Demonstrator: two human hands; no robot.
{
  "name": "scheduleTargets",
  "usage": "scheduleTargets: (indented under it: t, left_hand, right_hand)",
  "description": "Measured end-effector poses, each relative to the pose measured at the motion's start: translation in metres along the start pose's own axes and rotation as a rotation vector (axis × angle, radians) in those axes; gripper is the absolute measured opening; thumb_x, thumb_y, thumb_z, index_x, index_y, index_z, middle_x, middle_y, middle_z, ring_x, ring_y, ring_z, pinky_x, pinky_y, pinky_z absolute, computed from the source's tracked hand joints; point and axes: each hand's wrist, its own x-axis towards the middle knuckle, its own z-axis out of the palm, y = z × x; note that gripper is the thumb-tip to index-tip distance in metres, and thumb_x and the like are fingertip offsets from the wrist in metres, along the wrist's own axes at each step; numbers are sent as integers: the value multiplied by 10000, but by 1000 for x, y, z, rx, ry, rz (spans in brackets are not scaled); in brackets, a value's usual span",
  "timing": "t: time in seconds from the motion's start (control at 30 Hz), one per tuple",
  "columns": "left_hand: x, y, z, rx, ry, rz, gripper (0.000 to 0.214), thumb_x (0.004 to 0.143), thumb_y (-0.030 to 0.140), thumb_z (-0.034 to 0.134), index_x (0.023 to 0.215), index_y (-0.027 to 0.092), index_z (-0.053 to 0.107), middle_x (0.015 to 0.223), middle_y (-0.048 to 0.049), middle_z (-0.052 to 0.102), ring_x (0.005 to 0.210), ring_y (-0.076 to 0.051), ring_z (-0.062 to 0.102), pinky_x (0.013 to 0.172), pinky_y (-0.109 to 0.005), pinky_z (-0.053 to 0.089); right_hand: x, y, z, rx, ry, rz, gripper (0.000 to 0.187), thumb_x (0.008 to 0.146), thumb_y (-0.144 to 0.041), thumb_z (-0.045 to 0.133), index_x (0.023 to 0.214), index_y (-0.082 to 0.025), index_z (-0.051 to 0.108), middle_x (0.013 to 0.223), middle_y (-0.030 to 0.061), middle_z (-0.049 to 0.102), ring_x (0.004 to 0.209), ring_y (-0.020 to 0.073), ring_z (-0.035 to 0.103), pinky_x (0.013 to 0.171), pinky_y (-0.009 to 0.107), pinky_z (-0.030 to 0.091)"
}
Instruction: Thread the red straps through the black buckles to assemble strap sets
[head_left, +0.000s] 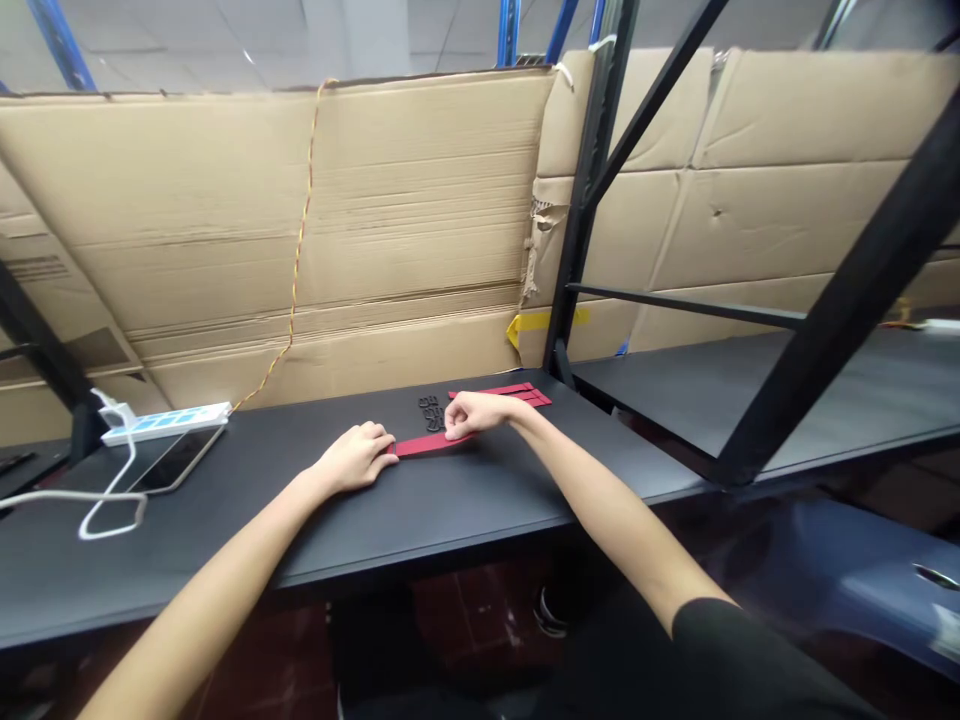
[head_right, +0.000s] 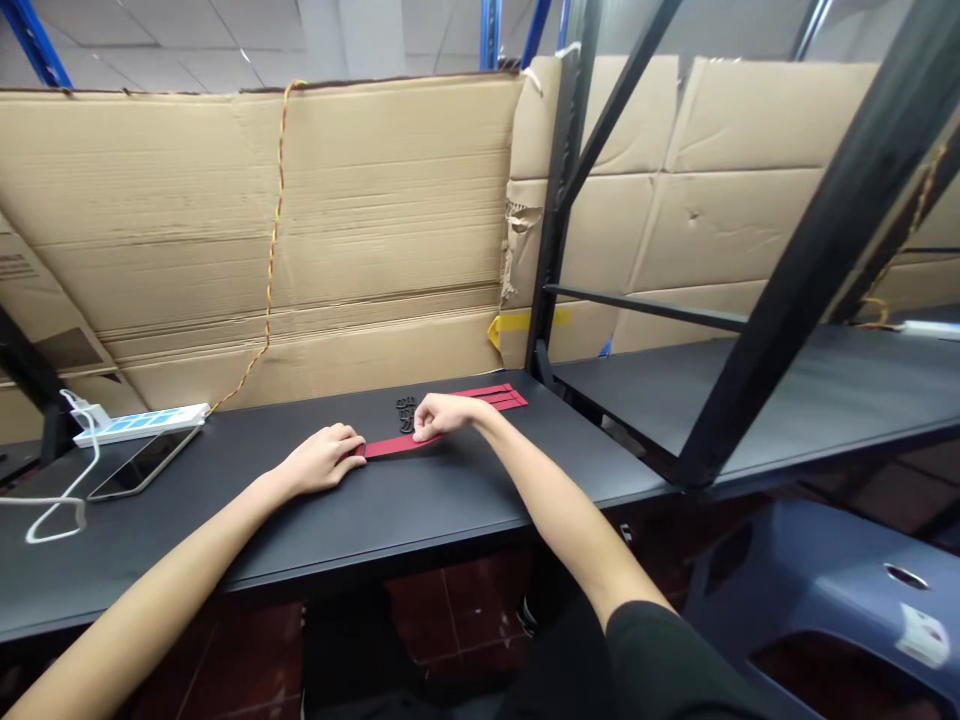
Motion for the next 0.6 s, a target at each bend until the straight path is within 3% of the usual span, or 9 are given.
scheduleTargets:
  t: [0.17, 0.4, 0.5, 0.6]
  left_hand:
    - [2, 0, 2, 3, -2, -4, 319, 933, 406, 420, 997, 186, 642, 943, -108, 602, 870, -234, 553, 772, -344, 442]
    - [-8, -25, 5, 75, 10, -161, 345, 925, 410, 437, 1049, 171, 651, 996, -123, 619, 929, -255, 572, 810, -364, 454]
    - [-4, -18, 10, 28, 28, -154, 376, 932, 433, 422, 1108, 180, 639, 1054, -122, 624, 955, -244, 584, 833, -350, 457]
    - [5, -1, 15, -6, 36, -136, 395, 934, 433, 429, 1211, 194, 579, 1087, -113, 634, 970, -233, 593, 843, -335, 459]
  right_hand:
    - [-15, 14, -21, 22, -84, 105, 295, 630, -403, 728, 720, -129, 664, 620, -13, 582, 582, 100, 468, 559, 227, 348]
    - [-58, 43, -55, -69, 40, 408, 379, 511, -460, 786, 677, -135, 682, 641, 19, 626, 600, 123, 505, 578, 242, 371]
    - [-63, 50, -60, -141, 89, 467, 407, 476, -462, 806, 696, -138, 697, 678, 33, 650, 630, 140, 534, 582, 241, 379]
    - [-49, 44, -50, -227, 181, 439, 429, 521, -511, 781, 726, -145, 691, 697, 34, 653, 624, 140, 536, 556, 238, 359]
